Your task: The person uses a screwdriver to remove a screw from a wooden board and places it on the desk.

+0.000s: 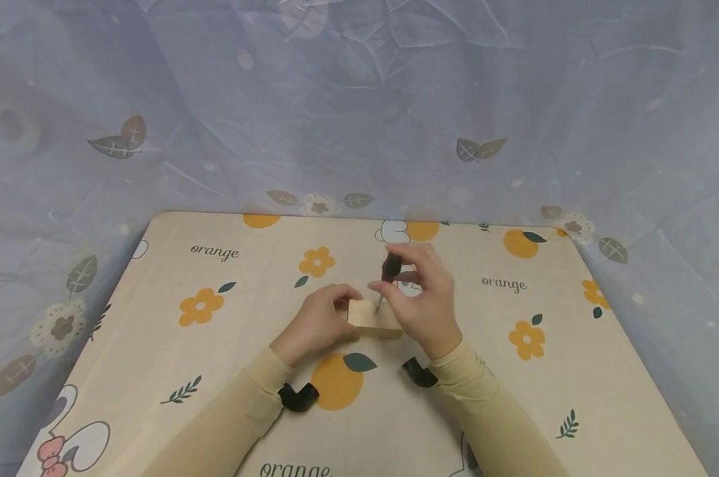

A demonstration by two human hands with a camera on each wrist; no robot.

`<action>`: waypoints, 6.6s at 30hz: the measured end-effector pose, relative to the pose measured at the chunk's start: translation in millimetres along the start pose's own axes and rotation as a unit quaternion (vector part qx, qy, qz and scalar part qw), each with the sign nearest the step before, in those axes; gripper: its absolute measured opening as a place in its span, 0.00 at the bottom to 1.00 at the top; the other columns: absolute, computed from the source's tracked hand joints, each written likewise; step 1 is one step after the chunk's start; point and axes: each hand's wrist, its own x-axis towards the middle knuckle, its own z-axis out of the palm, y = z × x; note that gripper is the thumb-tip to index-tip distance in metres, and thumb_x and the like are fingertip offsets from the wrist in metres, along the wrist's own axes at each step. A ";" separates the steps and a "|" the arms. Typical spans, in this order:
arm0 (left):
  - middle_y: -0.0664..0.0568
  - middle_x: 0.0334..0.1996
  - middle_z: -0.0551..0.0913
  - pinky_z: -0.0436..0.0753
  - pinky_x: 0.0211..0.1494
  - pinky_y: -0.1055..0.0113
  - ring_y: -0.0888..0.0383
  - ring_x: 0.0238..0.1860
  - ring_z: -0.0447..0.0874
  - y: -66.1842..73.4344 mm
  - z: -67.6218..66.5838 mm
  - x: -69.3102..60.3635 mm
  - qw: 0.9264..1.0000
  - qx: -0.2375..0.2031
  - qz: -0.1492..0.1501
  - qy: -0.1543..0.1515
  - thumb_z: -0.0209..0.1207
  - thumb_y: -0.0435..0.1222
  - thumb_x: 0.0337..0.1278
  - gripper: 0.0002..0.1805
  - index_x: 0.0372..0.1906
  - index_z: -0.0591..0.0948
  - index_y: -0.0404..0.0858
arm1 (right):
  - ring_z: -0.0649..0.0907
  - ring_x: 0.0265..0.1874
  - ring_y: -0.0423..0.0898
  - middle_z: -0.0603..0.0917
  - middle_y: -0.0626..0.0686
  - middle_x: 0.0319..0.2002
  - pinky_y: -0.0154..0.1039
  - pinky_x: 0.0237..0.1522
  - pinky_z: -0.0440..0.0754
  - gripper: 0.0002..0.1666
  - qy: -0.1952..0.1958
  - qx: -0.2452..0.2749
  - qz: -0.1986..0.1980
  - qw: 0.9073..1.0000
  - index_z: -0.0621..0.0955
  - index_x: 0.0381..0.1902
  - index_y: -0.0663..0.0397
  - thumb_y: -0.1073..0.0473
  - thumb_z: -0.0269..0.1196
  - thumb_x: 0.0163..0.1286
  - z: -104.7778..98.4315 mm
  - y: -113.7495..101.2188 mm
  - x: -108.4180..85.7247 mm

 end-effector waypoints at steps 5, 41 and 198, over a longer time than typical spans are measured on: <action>0.55 0.47 0.88 0.83 0.61 0.52 0.54 0.51 0.84 -1.2 0.1 0.3 1.000 0.000 -0.003 -0.002 0.83 0.28 0.39 0.29 0.51 0.88 0.49 | 0.84 0.36 0.45 0.84 0.60 0.44 0.30 0.38 0.88 0.32 0.020 0.004 -0.019 1.000 0.85 0.55 0.65 0.77 0.81 0.50 1.8 2.0 -0.4; 0.55 0.48 0.88 0.82 0.61 0.53 0.55 0.51 0.83 -0.5 -0.1 -0.2 1.000 0.007 -0.001 -0.001 0.83 0.29 0.39 0.29 0.52 0.88 0.50 | 0.89 0.34 0.48 0.87 0.57 0.40 0.30 0.38 0.89 0.29 0.013 -0.034 -0.017 0.999 0.86 0.57 0.61 0.78 0.77 0.57 -2.3 -2.7 0.8; 0.55 0.48 0.89 0.84 0.60 0.54 0.55 0.51 0.84 -3.4 0.2 1.5 1.000 0.017 0.007 -0.002 0.84 0.31 0.39 0.31 0.54 0.88 0.49 | 0.91 0.40 0.51 0.89 0.57 0.49 0.33 0.45 0.90 0.29 -0.030 -0.047 -0.002 0.998 0.82 0.64 0.56 0.74 0.71 0.67 1.1 -7.7 -0.2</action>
